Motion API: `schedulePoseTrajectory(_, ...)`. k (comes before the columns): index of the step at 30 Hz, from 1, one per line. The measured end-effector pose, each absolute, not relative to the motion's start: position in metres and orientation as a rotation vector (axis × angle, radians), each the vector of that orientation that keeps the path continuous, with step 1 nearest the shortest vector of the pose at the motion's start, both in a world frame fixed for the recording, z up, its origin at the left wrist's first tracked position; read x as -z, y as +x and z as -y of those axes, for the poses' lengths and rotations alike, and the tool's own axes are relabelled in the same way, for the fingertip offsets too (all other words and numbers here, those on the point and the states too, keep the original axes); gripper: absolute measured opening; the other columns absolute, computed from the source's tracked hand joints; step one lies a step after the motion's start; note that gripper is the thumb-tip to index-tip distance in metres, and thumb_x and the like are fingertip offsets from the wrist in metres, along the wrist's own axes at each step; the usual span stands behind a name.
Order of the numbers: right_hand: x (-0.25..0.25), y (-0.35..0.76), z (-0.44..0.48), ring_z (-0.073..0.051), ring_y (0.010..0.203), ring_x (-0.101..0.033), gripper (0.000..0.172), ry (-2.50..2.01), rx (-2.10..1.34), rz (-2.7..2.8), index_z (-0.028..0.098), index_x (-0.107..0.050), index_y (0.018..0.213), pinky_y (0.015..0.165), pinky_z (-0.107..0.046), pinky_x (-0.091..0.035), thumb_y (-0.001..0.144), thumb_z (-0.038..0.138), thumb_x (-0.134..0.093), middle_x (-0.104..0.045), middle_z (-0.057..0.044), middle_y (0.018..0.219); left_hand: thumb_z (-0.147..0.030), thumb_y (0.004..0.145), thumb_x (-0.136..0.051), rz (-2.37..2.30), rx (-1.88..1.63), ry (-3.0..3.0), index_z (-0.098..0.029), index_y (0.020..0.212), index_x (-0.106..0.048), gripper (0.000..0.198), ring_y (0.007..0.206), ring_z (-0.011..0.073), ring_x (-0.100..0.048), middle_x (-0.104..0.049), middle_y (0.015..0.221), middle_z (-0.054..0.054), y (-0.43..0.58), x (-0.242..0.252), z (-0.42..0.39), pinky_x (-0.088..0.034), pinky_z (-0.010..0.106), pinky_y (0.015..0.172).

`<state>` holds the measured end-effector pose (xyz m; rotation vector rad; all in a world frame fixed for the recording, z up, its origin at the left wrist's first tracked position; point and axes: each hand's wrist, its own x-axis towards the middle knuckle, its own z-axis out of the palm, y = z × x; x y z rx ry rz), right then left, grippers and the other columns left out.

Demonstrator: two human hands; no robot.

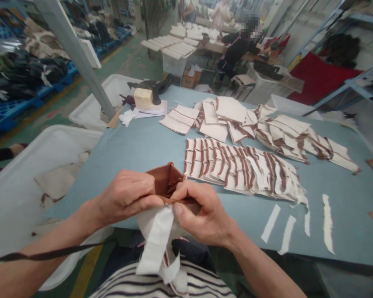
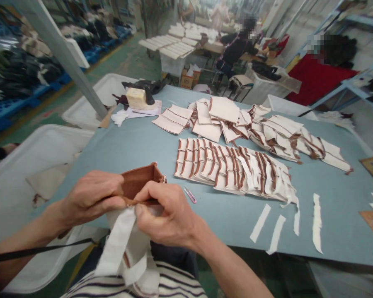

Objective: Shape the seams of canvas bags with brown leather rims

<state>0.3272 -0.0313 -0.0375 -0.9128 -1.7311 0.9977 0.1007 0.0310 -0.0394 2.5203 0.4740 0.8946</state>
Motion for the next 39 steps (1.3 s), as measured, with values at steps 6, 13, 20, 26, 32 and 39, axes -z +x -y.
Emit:
schedulePoseTrajectory(6, 0.026, 0.335, 0.029, -0.013, 0.065, -0.063, 0.013, -0.877, -0.684, 1.990, 0.022, -0.068, 0.089, 0.064, -0.026, -0.046, 0.096, 0.015, -0.059, -0.074, 0.000, 0.076, -0.061, 0.118, -0.034, -0.501, -0.629, 2.338, -0.021, 0.082, -0.058, 0.059, 0.060, 0.0128, -0.053, -0.062, 0.071, -0.002, 0.106, 0.011, -0.025, -0.039, 0.025, 0.060)
schedulePoseTrajectory(13, 0.015, 0.344, 0.034, -0.017, 0.072, -0.066, 0.018, -0.925, -0.458, 2.236, 0.021, -0.068, 0.097, 0.067, -0.030, -0.044, 0.111, 0.023, -0.056, -0.078, -0.004, 0.082, -0.029, 0.109, -0.057, -0.577, -0.356, 2.113, -0.021, 0.068, -0.044, 0.043, 0.054, 0.0090, -0.040, -0.039, 0.061, -0.008, 0.112, -0.006, -0.025, -0.027, 0.023, 0.052)
schedulePoseTrajectory(20, 0.005, 0.353, 0.049, -0.019, 0.086, -0.076, 0.018, -0.896, -0.772, 2.315, 0.019, -0.069, 0.114, 0.076, -0.031, -0.049, 0.115, 0.028, -0.053, -0.083, -0.006, 0.097, -0.013, 0.100, -0.054, -0.579, -0.476, 2.293, -0.022, 0.068, -0.040, 0.036, 0.054, 0.0103, -0.039, -0.042, 0.060, -0.007, 0.111, -0.001, -0.004, -0.027, 0.027, 0.054)
schedulePoseTrajectory(26, 0.038, 0.341, 0.046, -0.016, 0.058, -0.054, 0.060, -0.908, -0.401, 2.183, 0.023, -0.056, 0.077, 0.061, -0.033, -0.034, 0.122, 0.049, -0.026, -0.061, -0.002, 0.063, -0.006, 0.097, -0.050, -0.584, -0.676, 2.378, -0.024, 0.069, -0.032, 0.038, 0.051, 0.0110, -0.034, -0.039, 0.058, -0.008, 0.117, -0.002, 0.016, -0.025, 0.031, 0.052)
schedulePoseTrajectory(32, 0.096, 0.318, 0.030, -0.018, 0.057, -0.047, 0.068, -0.813, -0.435, 2.033, 0.027, -0.046, 0.070, 0.067, -0.036, -0.037, 0.116, 0.066, -0.017, -0.046, 0.001, 0.060, -0.024, 0.103, -0.053, -0.552, -0.701, 1.886, -0.024, 0.066, -0.026, 0.046, 0.050, 0.0111, -0.031, -0.031, 0.056, -0.008, 0.141, -0.004, 0.034, -0.027, 0.030, 0.049)
schedulePoseTrajectory(39, 0.101, 0.304, 0.030, -0.019, 0.061, -0.049, 0.061, -0.812, -0.457, 1.887, 0.027, -0.045, 0.074, 0.068, -0.035, -0.041, 0.118, 0.055, -0.014, -0.047, 0.000, 0.064, -0.080, 0.098, -0.063, -0.641, -0.838, 1.428, -0.024, 0.058, -0.027, 0.077, 0.047, 0.0103, -0.022, -0.021, 0.053, -0.007, 0.146, 0.020, 0.035, -0.020, 0.029, 0.044)
